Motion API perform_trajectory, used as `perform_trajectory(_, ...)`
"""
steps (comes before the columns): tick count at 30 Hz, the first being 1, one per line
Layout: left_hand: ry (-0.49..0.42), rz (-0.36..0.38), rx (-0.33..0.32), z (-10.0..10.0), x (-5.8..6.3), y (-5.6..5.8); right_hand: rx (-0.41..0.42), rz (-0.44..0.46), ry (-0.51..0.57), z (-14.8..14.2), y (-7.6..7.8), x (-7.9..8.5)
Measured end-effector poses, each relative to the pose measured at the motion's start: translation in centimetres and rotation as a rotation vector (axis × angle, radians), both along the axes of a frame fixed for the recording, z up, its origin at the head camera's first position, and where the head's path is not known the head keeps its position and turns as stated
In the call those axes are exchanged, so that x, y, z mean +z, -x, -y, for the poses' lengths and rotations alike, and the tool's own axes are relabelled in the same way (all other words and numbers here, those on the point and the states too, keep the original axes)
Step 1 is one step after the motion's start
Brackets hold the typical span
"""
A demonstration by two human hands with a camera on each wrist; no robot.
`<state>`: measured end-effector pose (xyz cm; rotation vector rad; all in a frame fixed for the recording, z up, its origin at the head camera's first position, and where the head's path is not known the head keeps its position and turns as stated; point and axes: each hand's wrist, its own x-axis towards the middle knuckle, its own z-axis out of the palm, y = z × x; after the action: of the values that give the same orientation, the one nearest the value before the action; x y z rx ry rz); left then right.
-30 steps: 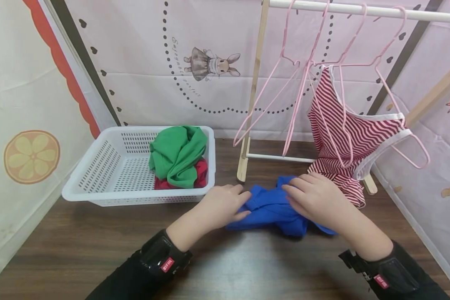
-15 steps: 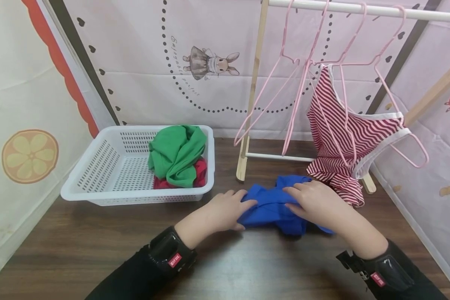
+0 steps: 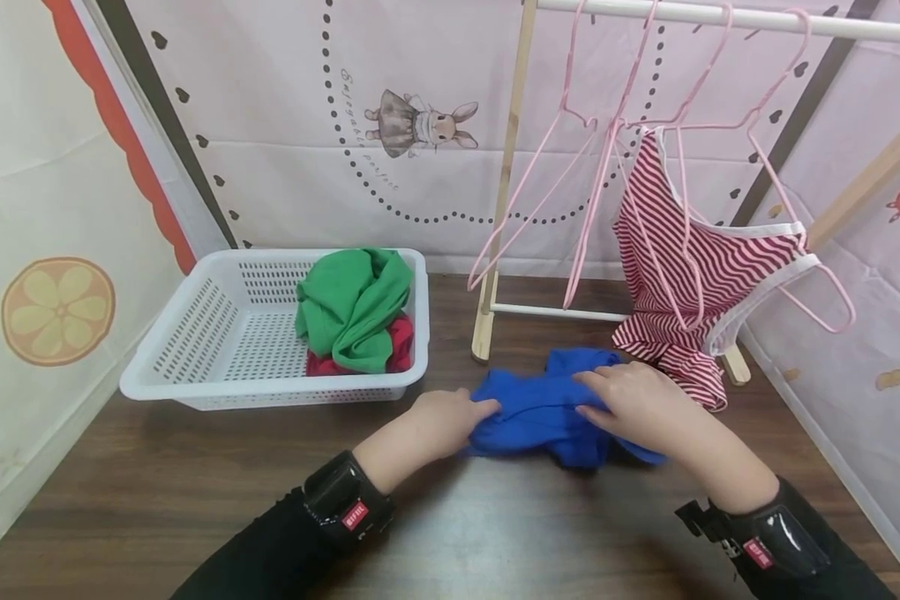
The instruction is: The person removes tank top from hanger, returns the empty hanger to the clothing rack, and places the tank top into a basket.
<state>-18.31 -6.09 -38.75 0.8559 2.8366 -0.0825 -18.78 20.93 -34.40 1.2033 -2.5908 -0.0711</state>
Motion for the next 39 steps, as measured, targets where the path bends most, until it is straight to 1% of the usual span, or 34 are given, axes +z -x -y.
perform_trajectory(5, -0.021, -0.104, -0.019, 0.5, 0.7, 0.2, -0.015, 0.014, 0.013, -0.4, 0.1, 0.1)
perform_trajectory(9, -0.069, -0.139, -0.025, 0.8, 1.1, -0.1, -0.036, 0.037, 0.029, -0.8, 0.0, 0.1)
perform_trajectory(12, -0.137, -0.171, -0.031, 0.8, 1.6, -0.6, -0.056, 0.047, 0.033, -1.0, 0.0, 0.2)
perform_trajectory(15, -0.245, -0.206, -0.025, 0.8, 2.5, -1.0, -0.076, 0.05, 0.026, -1.2, -0.1, 0.2)
perform_trajectory(17, -0.335, -0.214, 0.004, 0.9, 3.2, -1.1, -0.088, 0.045, 0.02, -1.2, -0.1, 0.2)
perform_trajectory(19, -0.419, -0.212, 0.049, 1.1, 3.8, -1.0, -0.091, 0.033, 0.018, -1.2, -0.1, 0.2)
perform_trajectory(22, -0.537, -0.199, 0.15, 1.5, 4.6, -0.9, -0.101, 0.021, 0.028, -1.3, -0.1, 0.2)
perform_trajectory(25, -0.665, -0.196, 0.256, 1.9, 5.4, -0.9, -0.118, 0.036, 0.053, -1.3, -0.1, 0.4)
perform_trajectory(28, -0.807, -0.233, 0.327, 2.4, 6.1, -1.1, -0.135, 0.054, 0.069, -1.3, -0.2, 0.4)
perform_trajectory(31, -0.934, -0.308, 0.351, 2.8, 6.7, -1.3, -0.137, 0.054, 0.068, -1.3, -0.2, 0.4)
perform_trajectory(34, -1.015, -0.393, 0.347, 3.0, 6.9, -1.4, -0.139, 0.06, 0.066, -1.2, -0.2, 0.4)
perform_trajectory(36, -1.03, -0.411, 0.343, 2.9, 7.0, -1.4, -0.138, 0.067, 0.067, -1.1, -0.2, 0.5)
perform_trajectory(39, -0.987, -0.396, 0.344, 2.6, 6.8, -1.2, -0.136, 0.077, 0.065, -0.9, -0.2, 0.5)
